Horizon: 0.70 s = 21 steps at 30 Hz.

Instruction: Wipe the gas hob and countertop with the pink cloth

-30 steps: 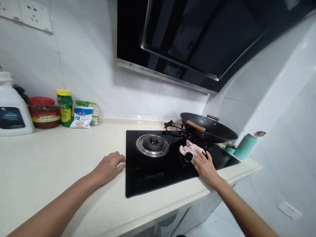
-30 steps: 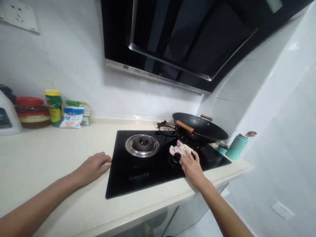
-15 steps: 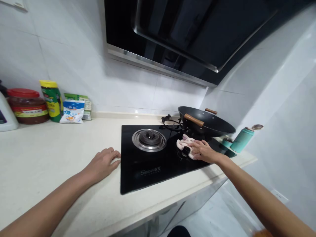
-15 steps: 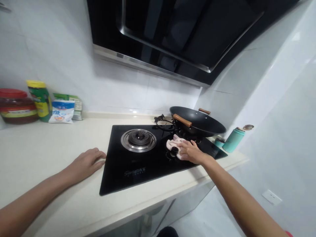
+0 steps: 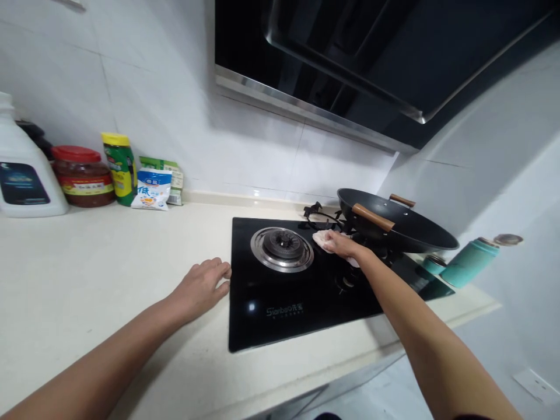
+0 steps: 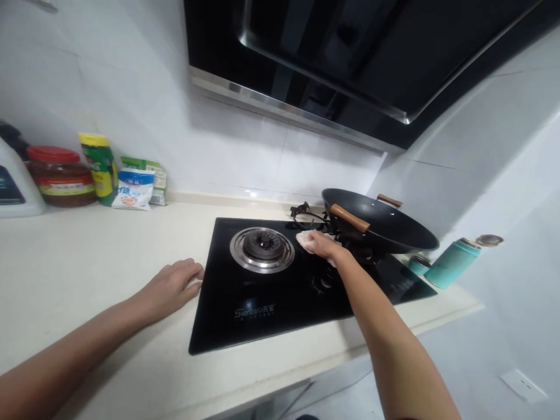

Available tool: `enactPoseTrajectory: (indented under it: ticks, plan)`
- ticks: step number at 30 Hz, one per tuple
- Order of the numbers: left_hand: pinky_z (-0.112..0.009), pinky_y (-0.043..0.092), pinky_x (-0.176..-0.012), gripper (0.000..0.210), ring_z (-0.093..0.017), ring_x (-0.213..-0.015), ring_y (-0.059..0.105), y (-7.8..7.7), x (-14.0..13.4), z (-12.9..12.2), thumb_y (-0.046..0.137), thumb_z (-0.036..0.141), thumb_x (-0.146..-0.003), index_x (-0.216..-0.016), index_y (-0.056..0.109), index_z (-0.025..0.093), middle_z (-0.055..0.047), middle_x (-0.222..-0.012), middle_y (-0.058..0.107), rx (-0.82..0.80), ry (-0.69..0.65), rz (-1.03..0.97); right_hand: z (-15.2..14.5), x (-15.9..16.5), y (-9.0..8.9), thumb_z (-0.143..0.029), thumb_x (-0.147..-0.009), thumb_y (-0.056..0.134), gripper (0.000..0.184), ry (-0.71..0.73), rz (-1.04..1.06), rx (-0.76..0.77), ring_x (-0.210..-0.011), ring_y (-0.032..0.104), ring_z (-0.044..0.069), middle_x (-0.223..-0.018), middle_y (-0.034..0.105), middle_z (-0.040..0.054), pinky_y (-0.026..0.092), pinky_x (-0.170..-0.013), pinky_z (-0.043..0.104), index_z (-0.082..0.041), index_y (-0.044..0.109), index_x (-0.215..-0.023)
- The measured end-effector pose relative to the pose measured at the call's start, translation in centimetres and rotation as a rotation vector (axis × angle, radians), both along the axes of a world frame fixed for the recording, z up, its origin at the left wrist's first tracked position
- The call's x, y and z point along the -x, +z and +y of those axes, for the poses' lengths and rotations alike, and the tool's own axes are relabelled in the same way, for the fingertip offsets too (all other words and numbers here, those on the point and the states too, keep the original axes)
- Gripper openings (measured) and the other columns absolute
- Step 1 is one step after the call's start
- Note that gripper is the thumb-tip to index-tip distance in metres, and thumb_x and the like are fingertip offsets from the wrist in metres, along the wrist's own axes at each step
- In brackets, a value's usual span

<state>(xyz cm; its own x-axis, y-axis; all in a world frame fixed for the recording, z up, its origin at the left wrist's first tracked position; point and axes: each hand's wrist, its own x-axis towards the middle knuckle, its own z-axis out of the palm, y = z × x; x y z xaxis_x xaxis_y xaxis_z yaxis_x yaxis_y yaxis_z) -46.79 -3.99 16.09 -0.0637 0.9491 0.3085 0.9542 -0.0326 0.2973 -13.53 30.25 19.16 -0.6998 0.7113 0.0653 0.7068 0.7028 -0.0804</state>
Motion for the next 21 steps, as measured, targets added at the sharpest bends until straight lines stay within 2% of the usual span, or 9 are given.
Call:
enactPoseTrajectory:
  ticks: [3,7,11,16,19,21]
  plan:
    - [-0.038,0.041,-0.082,0.018,-0.024,-0.091,0.057,0.4,-0.2,-0.1,0.042,0.029,-0.087,-0.088,0.058,0.021,-0.006,-0.095,0.062,0.023,-0.004,-0.002,-0.6,1.4,0.1,-0.045,-0.086,0.059,0.063,-0.045,-0.011,0.001,-0.118,0.055,0.028,-0.142,0.051,0.014,0.042,-0.098,0.036,-0.018,0.046,-0.141]
    - [-0.038,0.042,-0.08,0.017,-0.025,-0.091,0.057,0.6,-0.2,-0.1,0.041,0.028,-0.086,-0.086,0.057,0.021,-0.006,-0.095,0.062,0.026,-0.005,0.015,-4.3,2.3,0.5,-0.044,-0.085,0.061,0.061,0.039,-0.052,0.024,-0.125,0.051,0.027,-0.142,0.05,0.0107,0.039,-0.103,0.037,-0.024,0.049,-0.142]
    - [-0.037,0.042,-0.079,0.017,-0.025,-0.09,0.057,0.5,-0.1,0.1,0.04,0.028,-0.086,-0.085,0.056,0.021,-0.006,-0.093,0.062,0.016,0.0,0.037,-10.9,2.3,0.6,-0.044,-0.085,0.064,0.058,0.195,-0.017,-0.004,-0.118,0.052,0.026,-0.136,0.05,0.0107,0.04,-0.101,0.04,-0.026,0.052,-0.139]
    - [-0.036,0.044,-0.08,0.022,-0.025,-0.089,0.059,0.8,0.1,0.1,0.04,0.033,-0.085,-0.086,0.059,0.022,-0.006,-0.09,0.063,0.029,0.002,0.032,-21.3,2.0,0.2,-0.051,-0.085,0.065,0.052,0.32,0.133,-0.017,-0.116,0.052,0.025,-0.128,0.053,0.0056,0.042,-0.098,0.039,-0.031,0.058,-0.133]
    - [-0.036,0.045,-0.08,0.03,-0.026,-0.088,0.061,1.1,0.4,-0.1,0.041,0.042,-0.086,-0.089,0.063,0.022,-0.006,-0.089,0.064,0.038,-0.006,0.024,-26.1,1.5,-0.6,-0.055,-0.086,0.063,0.053,0.334,0.201,-0.058,-0.109,0.054,0.025,-0.119,0.057,0.0043,0.045,-0.091,0.039,-0.035,0.057,-0.134]
    - [-0.037,0.046,-0.081,0.035,-0.027,-0.09,0.062,1.1,0.7,-0.1,0.041,0.047,-0.087,-0.092,0.066,0.022,-0.006,-0.091,0.065,0.054,-0.015,0.006,-27.6,0.6,-1.2,-0.054,-0.085,0.065,0.051,0.303,0.237,-0.096,-0.107,0.055,0.025,-0.116,0.058,0.0043,0.045,-0.087,0.037,-0.034,0.059,-0.131]
